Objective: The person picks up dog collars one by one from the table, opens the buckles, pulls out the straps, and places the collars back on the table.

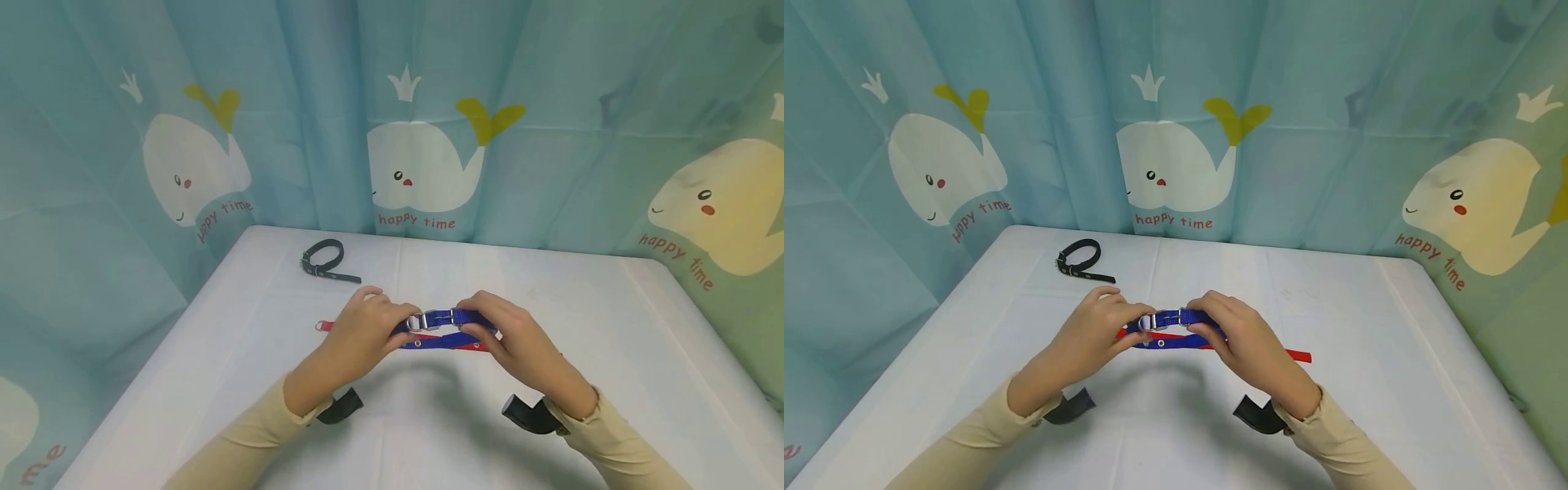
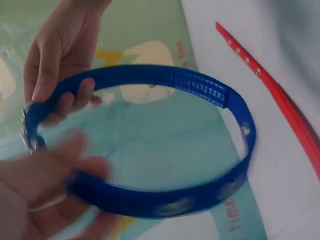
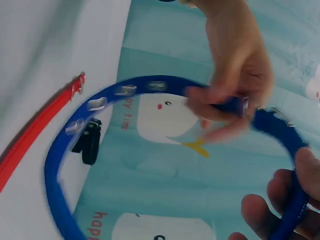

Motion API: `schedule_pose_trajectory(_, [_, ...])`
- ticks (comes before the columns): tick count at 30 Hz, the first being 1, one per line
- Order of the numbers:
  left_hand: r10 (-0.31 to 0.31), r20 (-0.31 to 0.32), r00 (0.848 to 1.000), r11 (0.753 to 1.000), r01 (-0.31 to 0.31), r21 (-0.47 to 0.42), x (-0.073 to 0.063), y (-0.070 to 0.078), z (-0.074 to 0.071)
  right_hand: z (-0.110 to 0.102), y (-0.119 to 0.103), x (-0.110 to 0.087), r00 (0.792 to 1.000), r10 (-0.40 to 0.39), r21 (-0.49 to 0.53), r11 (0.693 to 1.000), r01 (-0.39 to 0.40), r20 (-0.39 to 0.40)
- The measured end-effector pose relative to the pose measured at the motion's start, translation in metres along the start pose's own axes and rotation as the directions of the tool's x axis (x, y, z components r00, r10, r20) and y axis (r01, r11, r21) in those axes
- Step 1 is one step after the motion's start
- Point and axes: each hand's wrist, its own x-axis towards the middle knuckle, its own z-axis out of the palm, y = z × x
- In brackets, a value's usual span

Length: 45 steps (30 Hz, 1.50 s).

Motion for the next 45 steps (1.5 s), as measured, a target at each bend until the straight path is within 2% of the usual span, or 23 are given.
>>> schedule_pose_trajectory(3, [-0.070,0.094,0.993,0.998,0.070,0.006,-0.001,-0.003,0.000,-0.004,0.000,-0.001,1.000,0.007,-0.019,1.000,-0.007,-0.010])
schedule_pose_trajectory(6, [-0.090,0.121,0.989,0.995,0.096,-0.042,0.000,-0.001,0.000,-0.005,0.000,-0.001,1.000,0.004,-0.020,1.000,-0.004,-0.003])
schedule_pose_trajectory(8, [-0.050,0.091,0.995,0.994,0.058,-0.089,0.001,0.001,0.000,-0.002,0.000,0.000,1.000,-0.015,-0.023,1.000,0.015,0.013])
schedule_pose_trajectory(10, [0.017,0.033,0.999,0.994,-0.013,-0.105,0.002,0.005,0.000,0.002,0.000,0.002,0.999,-0.036,-0.024,0.999,0.036,0.023])
schedule_pose_trajectory(13, [0.089,-0.037,0.995,0.994,-0.091,-0.057,0.002,0.007,-0.002,0.007,0.000,0.002,0.998,-0.042,-0.054,0.998,0.044,0.040])
schedule_pose_trajectory(15, [0.091,-0.050,0.995,0.996,-0.092,-0.010,0.000,0.005,-0.006,0.007,0.001,0.000,0.998,-0.014,-0.089,0.996,0.021,0.068])
schedule_pose_trajectory(18, [0.055,-0.039,0.998,0.997,-0.053,0.047,-0.003,-0.001,-0.012,0.002,0.003,-0.004,0.989,0.059,-0.171,0.985,-0.035,0.135])
schedule_pose_trajectory(21, [0.040,-0.052,0.998,0.996,-0.035,0.085,-0.007,-0.014,-0.017,-0.006,0.008,-0.010,0.982,0.075,-0.208,0.977,-0.039,0.170])
schedule_pose_trajectory(26, [0.083,-0.119,0.989,0.990,-0.068,0.123,-0.015,-0.049,-0.022,-0.025,0.025,-0.018,0.986,-0.035,-0.194,0.979,0.067,0.163])
schedule_pose_trajectory(29, [0.098,-0.114,0.989,0.985,-0.080,0.152,-0.020,-0.072,-0.021,-0.036,0.036,-0.023,0.981,-0.059,-0.220,0.970,0.100,0.186])
schedule_pose_trajectory(33, [0.087,-0.088,0.992,0.976,-0.067,0.208,-0.024,-0.100,-0.016,-0.047,0.053,-0.031,0.974,-0.031,-0.276,0.957,0.094,0.226])
schedule_pose_trajectory(36, [0.083,-0.066,0.994,0.967,-0.064,0.248,-0.027,-0.117,-0.010,-0.050,0.068,-0.036,0.966,0.021,-0.307,0.950,0.061,0.259])
schedule_pose_trajectory(38, [0.085,-0.045,0.995,0.960,-0.069,0.273,-0.028,-0.128,-0.004,-0.050,0.077,-0.039,0.954,0.077,-0.317,0.948,0.019,0.289])
schedule_pose_trajectory(40, [0.086,-0.017,0.996,0.953,-0.078,0.294,-0.028,-0.138,0.005,-0.048,0.085,-0.042,0.932,0.155,-0.323,0.945,-0.044,0.328])
schedule_pose_trajectory(42, [0.079,0.021,0.997,0.948,-0.082,0.309,-0.027,-0.147,0.015,-0.044,0.093,-0.045,0.897,0.239,-0.325,0.939,-0.115,0.373])
schedule_pose_trajectory(45, [0.053,0.093,0.994,0.945,-0.080,0.317,-0.025,-0.159,0.031,-0.037,0.105,-0.048,0.832,0.341,-0.335,0.920,-0.202,0.436])
